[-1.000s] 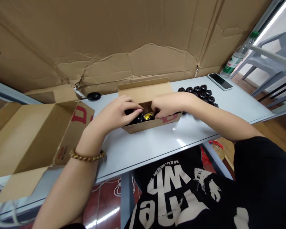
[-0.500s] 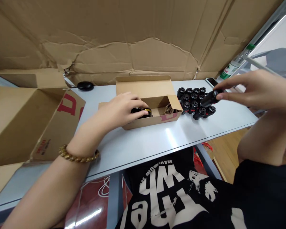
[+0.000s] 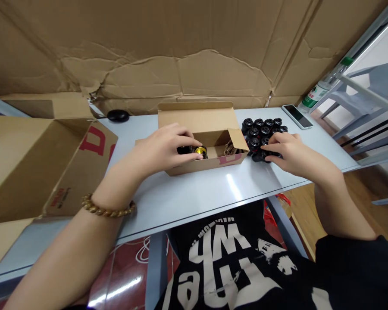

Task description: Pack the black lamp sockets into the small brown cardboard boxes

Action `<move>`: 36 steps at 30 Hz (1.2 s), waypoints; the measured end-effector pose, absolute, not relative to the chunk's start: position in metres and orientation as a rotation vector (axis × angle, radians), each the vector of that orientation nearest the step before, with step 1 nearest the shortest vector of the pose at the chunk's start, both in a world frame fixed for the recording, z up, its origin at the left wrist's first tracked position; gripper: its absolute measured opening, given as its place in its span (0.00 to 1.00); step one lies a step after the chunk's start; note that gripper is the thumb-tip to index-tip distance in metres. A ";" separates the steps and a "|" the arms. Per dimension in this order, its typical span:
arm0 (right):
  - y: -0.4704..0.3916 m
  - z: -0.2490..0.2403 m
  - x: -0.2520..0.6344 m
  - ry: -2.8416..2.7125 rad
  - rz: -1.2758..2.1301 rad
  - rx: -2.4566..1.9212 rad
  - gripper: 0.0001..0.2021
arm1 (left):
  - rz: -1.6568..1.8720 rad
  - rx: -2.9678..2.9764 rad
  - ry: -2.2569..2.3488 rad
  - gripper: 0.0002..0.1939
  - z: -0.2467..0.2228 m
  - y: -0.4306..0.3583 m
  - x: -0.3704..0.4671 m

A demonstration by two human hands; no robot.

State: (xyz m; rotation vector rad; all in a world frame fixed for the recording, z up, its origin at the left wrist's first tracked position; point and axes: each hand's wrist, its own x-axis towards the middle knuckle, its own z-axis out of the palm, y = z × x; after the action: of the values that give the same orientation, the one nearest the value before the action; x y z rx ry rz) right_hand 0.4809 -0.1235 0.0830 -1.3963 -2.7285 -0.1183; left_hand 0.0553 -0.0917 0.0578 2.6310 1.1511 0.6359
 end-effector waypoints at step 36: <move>-0.133 0.048 0.334 -2.012 0.306 -0.749 0.23 | 1.564 2.313 0.869 0.14 0.081 -0.113 0.075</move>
State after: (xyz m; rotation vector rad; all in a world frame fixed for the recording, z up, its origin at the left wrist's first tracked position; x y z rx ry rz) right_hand 0.3344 -0.1330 0.0481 -0.7494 -2.0125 0.3057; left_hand 0.0751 -0.1129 0.0809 2.3130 0.8690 1.5641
